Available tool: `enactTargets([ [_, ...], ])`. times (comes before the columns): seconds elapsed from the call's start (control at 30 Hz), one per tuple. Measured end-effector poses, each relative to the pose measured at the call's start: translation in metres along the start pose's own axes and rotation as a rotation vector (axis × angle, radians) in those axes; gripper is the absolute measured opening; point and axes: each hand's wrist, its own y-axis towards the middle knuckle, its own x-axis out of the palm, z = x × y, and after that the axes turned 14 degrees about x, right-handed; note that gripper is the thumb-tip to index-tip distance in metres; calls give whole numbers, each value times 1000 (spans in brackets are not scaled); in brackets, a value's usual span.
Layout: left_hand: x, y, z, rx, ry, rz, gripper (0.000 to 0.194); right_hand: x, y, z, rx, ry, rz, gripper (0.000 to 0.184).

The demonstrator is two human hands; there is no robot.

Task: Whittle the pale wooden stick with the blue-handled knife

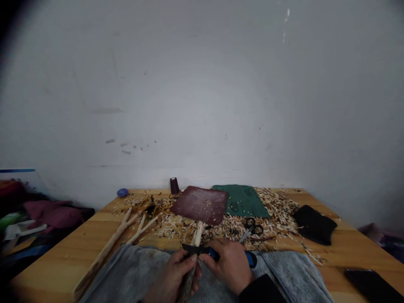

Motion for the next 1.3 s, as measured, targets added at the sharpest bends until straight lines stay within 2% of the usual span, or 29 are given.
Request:
enactTargets([
  [0.23, -5, 3, -6, 10, 3, -29, 49, 7, 0, 6, 22, -56, 41, 51],
  [0.43, -5, 4, -5, 7, -32, -20, 47, 9, 3, 5, -42, -6, 122, 51],
  [0.53, -7, 4, -3, 23, -39, -51, 44, 8, 4, 9, -53, -9, 136, 49],
  [0.6, -8, 3, -1, 22, -76, -80, 44, 6, 7, 19, -17, -44, 159, 47],
  [0.73, -8, 0, 1, 8, -145, -109, 42, -2, 15, 50, 169, -116, 265, 51],
  [0.8, -8, 1, 1, -2, -138, -124, 43, -5, 17, 57, 223, -117, 286, 52],
  [0.87, -8, 2, -1, -2, -117, -137, 44, -5, 15, 51, 202, -96, 264, 47],
  [0.97, -9, 3, -1, 45, -10, -138, 43, -3, 7, 27, 84, -49, 186, 44],
  [1.1, -9, 3, -1, 126, 208, -61, 33, 0, 0, 1, -32, -15, 100, 47],
  [1.3, -2, 2, -3, 108, 418, -16, 25, 1, 0, 2, -21, -81, 99, 45],
])
